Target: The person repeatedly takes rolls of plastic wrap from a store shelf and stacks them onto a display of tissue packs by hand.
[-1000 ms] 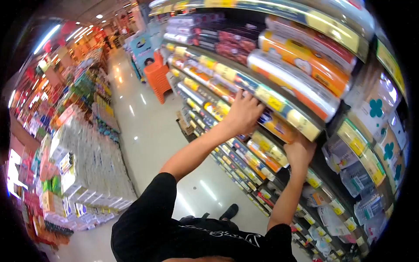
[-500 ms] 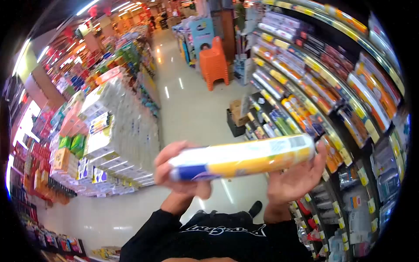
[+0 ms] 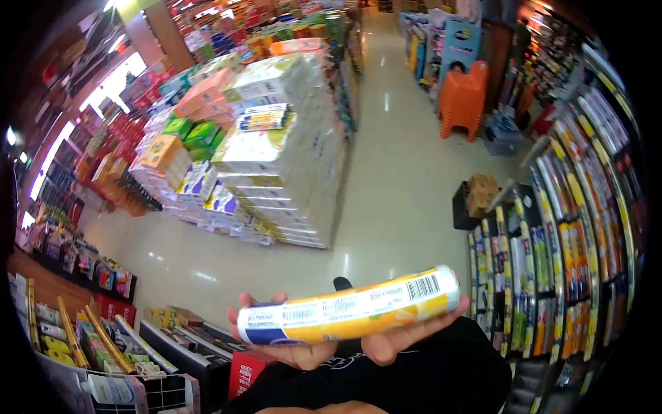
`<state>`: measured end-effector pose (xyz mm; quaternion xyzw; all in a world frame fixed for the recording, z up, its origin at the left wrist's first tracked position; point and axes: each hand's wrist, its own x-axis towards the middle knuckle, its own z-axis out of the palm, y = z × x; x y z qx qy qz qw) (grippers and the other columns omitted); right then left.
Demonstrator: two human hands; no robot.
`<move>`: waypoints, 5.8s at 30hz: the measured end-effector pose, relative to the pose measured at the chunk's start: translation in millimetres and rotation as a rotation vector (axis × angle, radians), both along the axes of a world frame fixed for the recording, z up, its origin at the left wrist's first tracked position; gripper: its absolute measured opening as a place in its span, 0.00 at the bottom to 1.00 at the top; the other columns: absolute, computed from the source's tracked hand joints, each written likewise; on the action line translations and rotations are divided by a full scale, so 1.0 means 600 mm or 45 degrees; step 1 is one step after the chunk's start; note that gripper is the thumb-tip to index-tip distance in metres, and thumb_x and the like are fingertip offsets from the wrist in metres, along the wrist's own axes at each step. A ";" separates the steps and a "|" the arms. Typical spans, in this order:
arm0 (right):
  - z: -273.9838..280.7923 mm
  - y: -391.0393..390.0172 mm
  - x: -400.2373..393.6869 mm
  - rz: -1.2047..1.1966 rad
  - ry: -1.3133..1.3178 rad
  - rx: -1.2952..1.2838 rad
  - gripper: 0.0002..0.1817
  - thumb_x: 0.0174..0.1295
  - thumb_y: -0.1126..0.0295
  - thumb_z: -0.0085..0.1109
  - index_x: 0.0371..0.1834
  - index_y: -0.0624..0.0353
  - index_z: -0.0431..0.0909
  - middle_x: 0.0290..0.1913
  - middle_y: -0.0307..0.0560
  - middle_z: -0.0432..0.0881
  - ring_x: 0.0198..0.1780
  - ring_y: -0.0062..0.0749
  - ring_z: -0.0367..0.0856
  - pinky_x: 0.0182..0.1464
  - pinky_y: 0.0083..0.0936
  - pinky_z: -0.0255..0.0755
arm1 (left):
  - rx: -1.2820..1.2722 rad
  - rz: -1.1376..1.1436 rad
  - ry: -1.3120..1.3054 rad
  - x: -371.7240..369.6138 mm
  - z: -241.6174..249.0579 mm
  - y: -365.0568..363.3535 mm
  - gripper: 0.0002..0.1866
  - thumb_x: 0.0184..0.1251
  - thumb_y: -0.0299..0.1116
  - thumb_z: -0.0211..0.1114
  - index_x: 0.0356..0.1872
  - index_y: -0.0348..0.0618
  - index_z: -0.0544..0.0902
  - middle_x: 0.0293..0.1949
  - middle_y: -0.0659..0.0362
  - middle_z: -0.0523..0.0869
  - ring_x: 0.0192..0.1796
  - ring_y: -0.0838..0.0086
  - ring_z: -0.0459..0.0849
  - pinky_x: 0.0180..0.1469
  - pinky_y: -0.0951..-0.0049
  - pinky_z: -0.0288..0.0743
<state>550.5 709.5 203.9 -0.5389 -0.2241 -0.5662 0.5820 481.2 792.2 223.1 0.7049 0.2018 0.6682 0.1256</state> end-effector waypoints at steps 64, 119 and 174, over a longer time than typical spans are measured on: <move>-0.214 0.758 0.572 1.134 1.808 0.171 0.43 0.62 0.72 0.60 0.79 0.48 0.48 0.62 0.58 0.74 0.32 0.24 0.82 0.30 0.21 0.76 | -0.237 -0.298 0.618 0.652 -0.233 1.008 0.44 0.58 0.37 0.67 0.70 0.25 0.54 0.66 0.35 0.59 0.68 0.42 0.58 0.70 0.45 0.52; 0.071 -1.051 -0.024 -1.533 1.411 -0.239 0.28 0.61 0.60 0.63 0.60 0.66 0.71 0.61 0.62 0.74 0.63 0.56 0.72 0.66 0.39 0.64 | 1.218 -2.764 0.498 0.461 0.041 -1.063 0.29 0.60 0.34 0.69 0.62 0.36 0.71 0.60 0.43 0.74 0.61 0.46 0.72 0.64 0.55 0.66; -0.038 -0.190 0.242 1.134 0.856 0.044 0.23 0.55 0.87 0.51 0.55 0.62 0.63 0.57 0.50 0.64 0.55 0.29 0.69 0.55 0.24 0.66 | -0.564 -0.625 0.134 0.179 -0.087 -0.066 0.48 0.49 0.18 0.69 0.70 0.30 0.49 0.62 0.47 0.58 0.66 0.58 0.63 0.68 0.58 0.59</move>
